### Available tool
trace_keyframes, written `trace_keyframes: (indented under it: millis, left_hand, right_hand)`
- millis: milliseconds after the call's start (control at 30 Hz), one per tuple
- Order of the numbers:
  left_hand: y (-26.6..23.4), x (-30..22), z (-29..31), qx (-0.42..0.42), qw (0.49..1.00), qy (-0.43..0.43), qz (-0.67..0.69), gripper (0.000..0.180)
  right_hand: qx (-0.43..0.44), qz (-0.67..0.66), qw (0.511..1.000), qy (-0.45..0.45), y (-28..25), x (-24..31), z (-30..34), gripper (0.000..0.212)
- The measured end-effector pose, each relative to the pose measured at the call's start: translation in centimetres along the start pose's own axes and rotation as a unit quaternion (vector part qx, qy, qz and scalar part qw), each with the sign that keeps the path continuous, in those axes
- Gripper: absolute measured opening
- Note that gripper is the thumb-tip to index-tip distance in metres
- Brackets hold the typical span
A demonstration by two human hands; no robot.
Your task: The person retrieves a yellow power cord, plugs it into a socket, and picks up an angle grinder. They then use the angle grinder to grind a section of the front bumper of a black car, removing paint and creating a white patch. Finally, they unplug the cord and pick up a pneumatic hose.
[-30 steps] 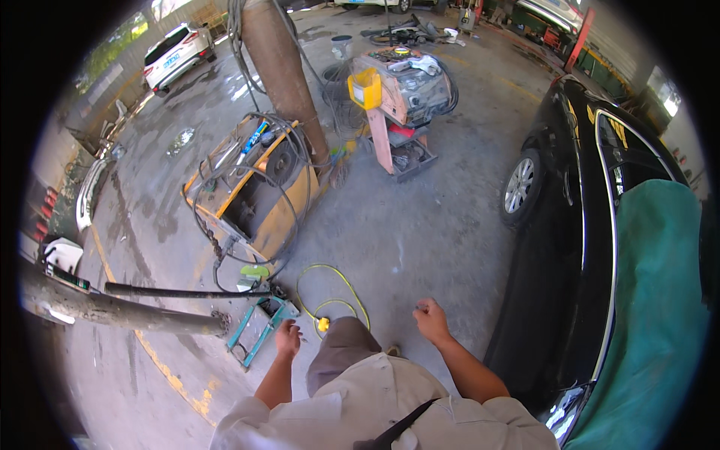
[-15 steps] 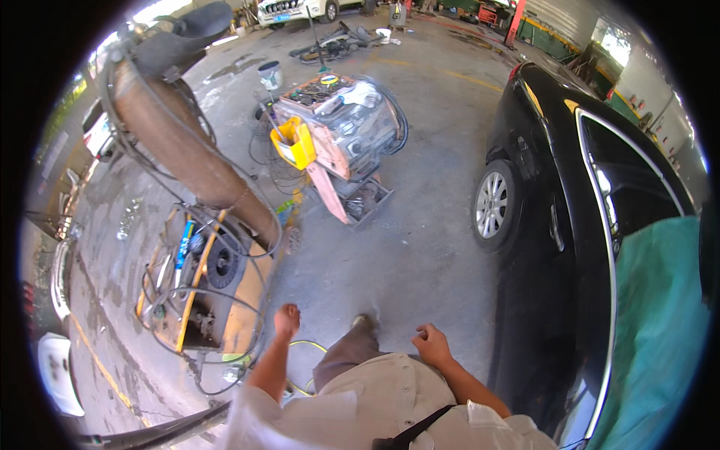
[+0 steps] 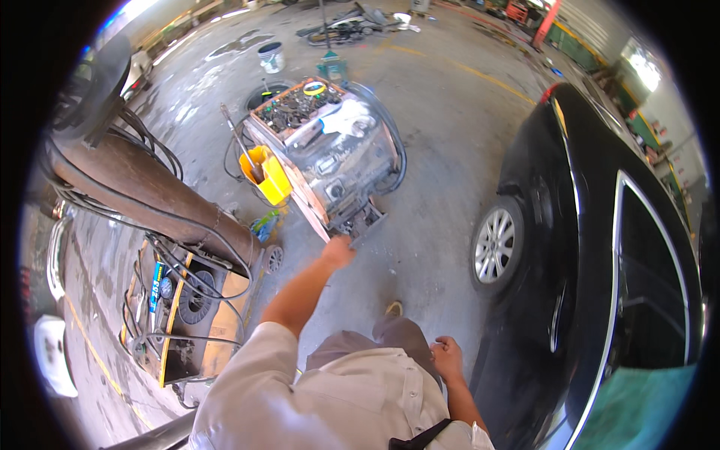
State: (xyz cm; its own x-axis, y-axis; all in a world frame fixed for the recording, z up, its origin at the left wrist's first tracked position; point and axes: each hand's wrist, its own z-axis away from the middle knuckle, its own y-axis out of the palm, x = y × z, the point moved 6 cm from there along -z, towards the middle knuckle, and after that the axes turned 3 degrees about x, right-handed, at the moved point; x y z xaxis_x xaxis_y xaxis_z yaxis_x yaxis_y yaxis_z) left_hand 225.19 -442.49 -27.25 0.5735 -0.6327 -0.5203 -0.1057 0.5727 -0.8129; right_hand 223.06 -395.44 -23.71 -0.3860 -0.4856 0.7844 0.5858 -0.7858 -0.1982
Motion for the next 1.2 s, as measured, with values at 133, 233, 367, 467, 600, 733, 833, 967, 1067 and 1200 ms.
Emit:
trace_keyframes:
  millis: [133, 233, 367, 467, 600, 733, 833, 967, 1067, 1200]
  left_hand:
    - [1.5, 0.4, -7.2, 0.031, 0.993, -0.093, -0.060, 0.070]
    - [2.8, 2.0, -11.7, 0.042, 0.989, -0.133, -0.045, 0.082]
    - [4.7, 4.0, -15.7, 0.071, 0.984, -0.144, -0.079, 0.088]
    - [6.1, 4.7, -17.1, 0.101, 0.983, -0.140, -0.059, 0.087]
    - [6.4, 4.6, -18.3, 0.085, 0.985, -0.141, -0.056, 0.084]
    - [6.6, 4.4, -17.7, 0.104, 0.977, -0.135, -0.125, 0.091]
    - [6.2, 3.9, -16.3, 0.115, 0.974, -0.117, -0.159, 0.088]
    - [5.2, 2.9, -14.2, 0.133, 0.974, -0.125, -0.138, 0.088]
    - [4.8, 2.2, -13.0, 0.163, 0.972, -0.125, -0.114, 0.095]
    - [5.6, 2.2, -12.1, 0.222, 0.957, -0.122, -0.143, 0.099]
  right_hand:
    - [-0.012, 0.057, 0.998, -0.022, -3.1, 3.5, -4.9, 0.030]
    - [-0.028, 0.113, 0.993, 0.014, -4.0, 2.7, -6.5, 0.029]
    - [-0.034, 0.213, 0.973, 0.081, -2.6, 0.2, -6.1, 0.039]
    - [0.010, 0.286, 0.954, 0.092, -1.3, -1.2, -4.4, 0.044]
    - [0.062, 0.308, 0.939, 0.139, -0.6, -4.4, -3.0, 0.050]
    - [0.122, 0.342, 0.922, 0.136, -1.5, -7.3, -4.4, 0.059]
    - [0.164, 0.378, 0.905, 0.100, -2.4, -6.8, -7.2, 0.060]
    - [0.208, 0.410, 0.885, 0.073, -3.7, -2.7, -10.9, 0.059]
    - [0.223, 0.421, 0.877, 0.056, -3.8, 0.4, -12.9, 0.057]
    - [0.257, 0.428, 0.866, 0.017, -4.5, 3.9, -18.4, 0.056]
